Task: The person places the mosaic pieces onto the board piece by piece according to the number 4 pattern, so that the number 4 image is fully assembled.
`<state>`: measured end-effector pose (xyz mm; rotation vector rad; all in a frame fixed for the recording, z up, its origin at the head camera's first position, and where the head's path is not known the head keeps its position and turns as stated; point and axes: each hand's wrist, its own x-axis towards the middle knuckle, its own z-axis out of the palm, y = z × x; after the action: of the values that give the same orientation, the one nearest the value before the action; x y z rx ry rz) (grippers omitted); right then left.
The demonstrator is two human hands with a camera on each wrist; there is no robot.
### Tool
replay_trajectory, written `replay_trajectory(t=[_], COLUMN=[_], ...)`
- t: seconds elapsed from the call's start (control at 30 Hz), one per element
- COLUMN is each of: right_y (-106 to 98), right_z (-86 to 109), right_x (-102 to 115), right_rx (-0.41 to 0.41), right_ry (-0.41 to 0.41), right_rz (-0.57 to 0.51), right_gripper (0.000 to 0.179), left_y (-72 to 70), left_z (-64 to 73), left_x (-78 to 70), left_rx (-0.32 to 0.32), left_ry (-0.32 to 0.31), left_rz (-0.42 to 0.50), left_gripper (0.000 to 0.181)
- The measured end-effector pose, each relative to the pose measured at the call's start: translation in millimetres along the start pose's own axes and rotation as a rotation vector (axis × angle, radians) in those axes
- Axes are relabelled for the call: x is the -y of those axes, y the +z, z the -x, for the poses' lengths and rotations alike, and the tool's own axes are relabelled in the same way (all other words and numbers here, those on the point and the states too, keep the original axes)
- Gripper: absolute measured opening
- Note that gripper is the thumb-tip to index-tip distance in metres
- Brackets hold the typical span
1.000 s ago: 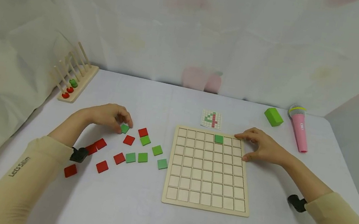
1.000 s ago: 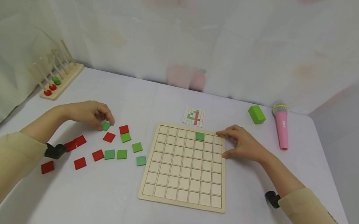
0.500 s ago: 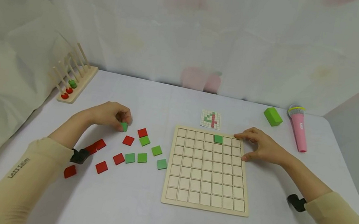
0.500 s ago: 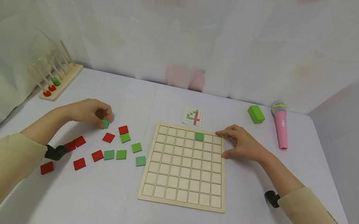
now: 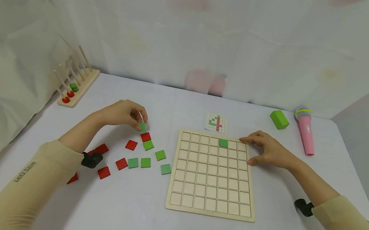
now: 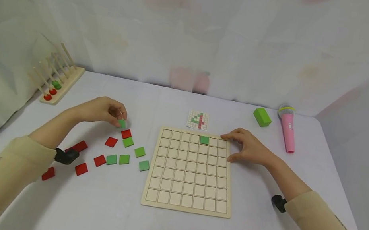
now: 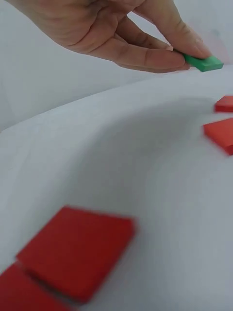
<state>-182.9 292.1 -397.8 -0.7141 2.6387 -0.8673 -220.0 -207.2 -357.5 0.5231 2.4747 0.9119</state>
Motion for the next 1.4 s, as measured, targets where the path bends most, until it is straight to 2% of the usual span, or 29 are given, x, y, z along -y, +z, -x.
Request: replay_trajectory(t=[0.17,0.47,0.7,1.1,1.4], right_y=[0,0,0,0,0], right_z=[-0.6,0.1,0.2,0.1,1.1], right_x=[0,0,0,1,0], right_rx=[0.004,0.003,0.007,0.008,0.006], right_ry=[0.003,0.006,0.006,0.012,0.011], right_rz=[0.0,0.012,0.005,0.001,0.008], right_gripper=[0.073,0.073,0.073,0.073,0.072], left_y=[8.2,31.5,49.4,75.4,90.0], left_z=[-6.8,-14.1,-24.6,-44.9,-60.4], left_x=[-13.3,-41.5,-59.7,-89.5,-110.1], left_rx=[0.009,-0.008,-0.008,0.026,0.022], left_ry=[0.029,0.076,0.084,0.165,0.172], left_rz=[0.054,0.119,0.146,0.152,0.163], left_gripper=[0.017,0.023,0.024,0.023,0.023])
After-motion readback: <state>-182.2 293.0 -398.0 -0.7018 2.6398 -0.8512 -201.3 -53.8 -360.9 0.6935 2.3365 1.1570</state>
